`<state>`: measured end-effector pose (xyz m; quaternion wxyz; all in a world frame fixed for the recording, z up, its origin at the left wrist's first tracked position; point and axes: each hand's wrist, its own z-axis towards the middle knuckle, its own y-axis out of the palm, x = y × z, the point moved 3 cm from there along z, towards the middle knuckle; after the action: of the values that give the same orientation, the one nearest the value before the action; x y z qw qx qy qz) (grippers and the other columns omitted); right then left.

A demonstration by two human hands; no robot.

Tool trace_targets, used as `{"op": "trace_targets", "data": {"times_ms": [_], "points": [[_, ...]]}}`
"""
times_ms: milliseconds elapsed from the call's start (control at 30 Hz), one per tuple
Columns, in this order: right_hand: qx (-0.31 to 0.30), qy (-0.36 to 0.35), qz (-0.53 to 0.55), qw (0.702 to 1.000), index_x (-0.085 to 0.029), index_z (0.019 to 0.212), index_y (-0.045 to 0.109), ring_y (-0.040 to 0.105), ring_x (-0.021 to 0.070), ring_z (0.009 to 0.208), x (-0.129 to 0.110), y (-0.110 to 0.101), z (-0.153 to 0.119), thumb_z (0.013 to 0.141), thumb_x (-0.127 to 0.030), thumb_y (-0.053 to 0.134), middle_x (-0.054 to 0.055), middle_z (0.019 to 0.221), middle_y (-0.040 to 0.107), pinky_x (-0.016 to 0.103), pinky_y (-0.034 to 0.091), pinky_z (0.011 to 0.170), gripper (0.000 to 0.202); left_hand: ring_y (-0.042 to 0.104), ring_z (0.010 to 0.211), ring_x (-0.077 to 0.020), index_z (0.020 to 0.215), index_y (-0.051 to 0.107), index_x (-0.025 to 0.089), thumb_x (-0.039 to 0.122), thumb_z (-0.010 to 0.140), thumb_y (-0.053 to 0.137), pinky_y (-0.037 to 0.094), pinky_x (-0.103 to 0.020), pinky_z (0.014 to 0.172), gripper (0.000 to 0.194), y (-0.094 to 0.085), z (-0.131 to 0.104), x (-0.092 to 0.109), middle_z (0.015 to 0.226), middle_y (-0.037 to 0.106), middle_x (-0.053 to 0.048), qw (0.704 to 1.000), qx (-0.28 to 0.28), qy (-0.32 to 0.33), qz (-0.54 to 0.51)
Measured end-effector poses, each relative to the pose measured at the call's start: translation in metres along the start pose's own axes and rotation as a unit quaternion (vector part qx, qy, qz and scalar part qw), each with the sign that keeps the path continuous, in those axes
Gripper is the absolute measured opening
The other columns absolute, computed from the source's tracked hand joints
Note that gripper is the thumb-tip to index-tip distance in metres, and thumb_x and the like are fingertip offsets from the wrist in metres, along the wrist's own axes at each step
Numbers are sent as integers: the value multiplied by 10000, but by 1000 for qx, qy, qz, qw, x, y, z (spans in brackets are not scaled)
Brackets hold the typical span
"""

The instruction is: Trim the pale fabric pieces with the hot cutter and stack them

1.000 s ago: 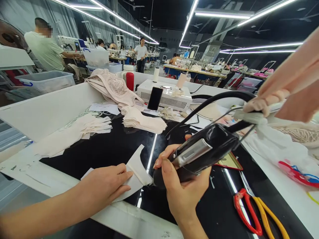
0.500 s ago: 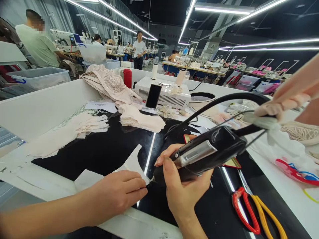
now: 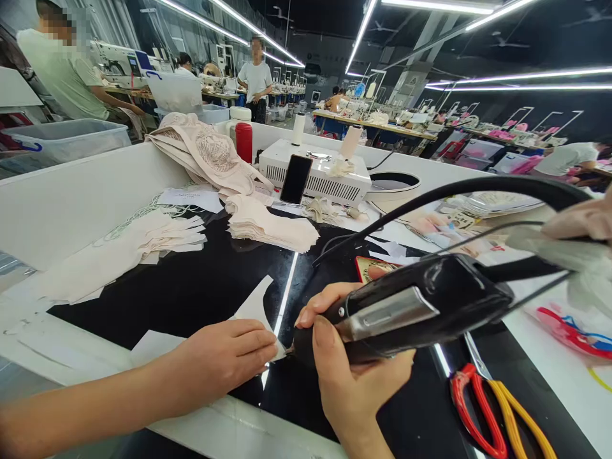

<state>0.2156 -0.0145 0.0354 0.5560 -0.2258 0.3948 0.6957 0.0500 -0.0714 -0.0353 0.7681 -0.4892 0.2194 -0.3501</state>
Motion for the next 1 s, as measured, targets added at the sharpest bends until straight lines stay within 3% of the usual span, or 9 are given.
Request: {"op": "trace_targets", "data": {"times_ms": [200,400,633,1000], "points": [[1,-18,3,1000,-291,1291,621,623,156,574,-2,2,1,881,-264,842,-51,805,692,332,596,506,467,674,1023,-201,1112,703,97,203,1058,671,595,-322,901,123,4,-3,1,1155,710,-81,999,1,-9,32],[-2,-5,-5,1000,-302,1308,630,628,155,601,-2,3,-1,893,-281,840,-52,826,685,329,607,525,466,636,911,-184,1098,727,94,226,1030,726,575,-321,857,148,-3,-1,4,1052,698,-32,998,-5,4,56],[0,-13,3,1000,-281,1292,604,620,163,582,-5,4,-1,881,-284,852,-54,805,694,332,610,499,479,668,1022,-218,1265,669,93,281,1022,750,564,-345,928,318,1,-6,2,1149,704,-60,999,-30,-27,31],[1,-2,11,1000,-283,1251,584,605,164,563,-9,8,-1,850,-272,875,-71,785,706,312,609,481,495,667,1143,-277,1314,620,152,417,1025,746,582,-416,1004,411,7,-12,7,1268,664,-127,996,-55,-67,22]]}}
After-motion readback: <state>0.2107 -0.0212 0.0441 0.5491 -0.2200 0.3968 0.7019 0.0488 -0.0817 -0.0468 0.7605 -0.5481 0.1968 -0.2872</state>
